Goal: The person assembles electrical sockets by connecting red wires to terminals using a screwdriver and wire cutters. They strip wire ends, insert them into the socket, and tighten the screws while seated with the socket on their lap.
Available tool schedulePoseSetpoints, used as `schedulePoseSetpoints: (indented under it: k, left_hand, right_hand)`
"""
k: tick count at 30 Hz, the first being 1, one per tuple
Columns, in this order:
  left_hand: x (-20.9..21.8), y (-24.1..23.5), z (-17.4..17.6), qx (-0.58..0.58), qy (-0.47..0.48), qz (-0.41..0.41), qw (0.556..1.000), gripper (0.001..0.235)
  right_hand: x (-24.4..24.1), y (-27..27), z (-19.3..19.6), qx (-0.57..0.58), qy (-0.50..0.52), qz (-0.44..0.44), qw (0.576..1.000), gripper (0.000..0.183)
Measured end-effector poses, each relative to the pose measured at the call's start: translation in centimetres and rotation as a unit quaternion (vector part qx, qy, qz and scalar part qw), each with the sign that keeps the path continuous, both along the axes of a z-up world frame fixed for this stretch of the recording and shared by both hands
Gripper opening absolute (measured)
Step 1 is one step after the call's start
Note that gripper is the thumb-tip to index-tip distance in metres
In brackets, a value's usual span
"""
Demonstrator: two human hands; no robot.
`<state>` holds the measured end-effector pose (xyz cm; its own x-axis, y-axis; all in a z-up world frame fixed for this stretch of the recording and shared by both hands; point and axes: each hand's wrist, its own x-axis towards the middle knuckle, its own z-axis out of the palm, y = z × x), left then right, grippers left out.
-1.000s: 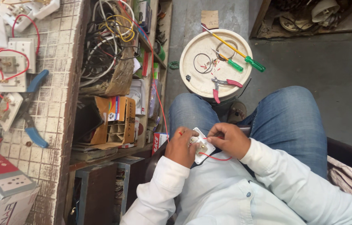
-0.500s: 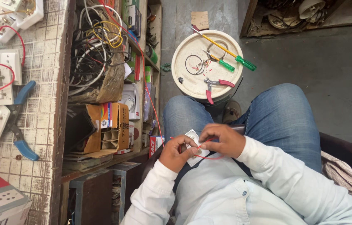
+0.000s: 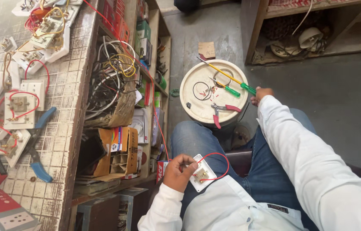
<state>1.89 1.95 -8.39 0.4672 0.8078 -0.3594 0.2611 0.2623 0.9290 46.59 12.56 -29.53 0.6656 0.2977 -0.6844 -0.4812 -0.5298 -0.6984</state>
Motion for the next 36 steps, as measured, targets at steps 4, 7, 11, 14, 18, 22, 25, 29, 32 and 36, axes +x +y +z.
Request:
schedulePoseSetpoints:
  k: [4, 7, 11, 14, 18, 22, 25, 29, 32, 36]
  left_hand:
    - [0.3, 0.3, 0.3, -0.016, -0.02, -0.001, 1.0, 0.012]
    - [0.7, 0.0, 0.5, -0.008, -0.007, -0.01, 1.0, 0.012]
    - [0.7, 0.0, 1.0, 0.004, 0.006, -0.009, 1.0, 0.012]
    - [0.6, 0.0, 1.2, 0.014, 0.014, -0.004, 1.0, 0.012]
    - [0.7, -0.1, 1.3, 0.014, 0.014, -0.005, 1.0, 0.011]
    - [0.8, 0.0, 1.7, 0.019, 0.023, -0.006, 1.0, 0.011]
    - [0.8, -0.1, 1.8, 0.02, 0.027, -0.005, 0.999, 0.011]
    - [0.9, -0.1, 1.8, 0.009, 0.031, -0.002, 0.999, 0.011]
    - [0.9, -0.1, 1.7, 0.009, 0.026, -0.004, 1.0, 0.011]
    - [0.8, -0.1, 1.6, 0.02, 0.023, -0.004, 1.0, 0.011]
  right_hand:
    - [-0.2, -0.1, 0.2, 0.15, -0.022, 0.001, 0.988, 0.028]
    - [-0.1, -1.1, 0.0, 0.128, -0.145, 0.002, 0.981, 0.028]
    - [-0.6, -1.3, 0.2, 0.083, -0.187, 0.018, 0.979, 0.027]
    - [-0.8, -1.2, 0.4, 0.072, -0.191, 0.034, 0.978, 0.027]
    - [-0.6, -1.4, 0.4, 0.102, -0.147, 0.019, 0.984, 0.032]
    - [-0.5, -1.5, 0.1, 0.071, -0.041, 0.007, 0.997, 0.04]
    - [-0.6, -1.2, 0.1, 0.066, -0.035, 0.006, 0.997, 0.042]
    - [-0.5, -1.1, 0.2, 0.058, -0.021, 0.008, 0.998, 0.041]
    - [-0.5, -1.4, -0.2, 0.056, -0.006, 0.02, 0.998, 0.039]
    - [-0.4, -1.2, 0.8, 0.074, -0.196, 0.007, 0.978, 0.032]
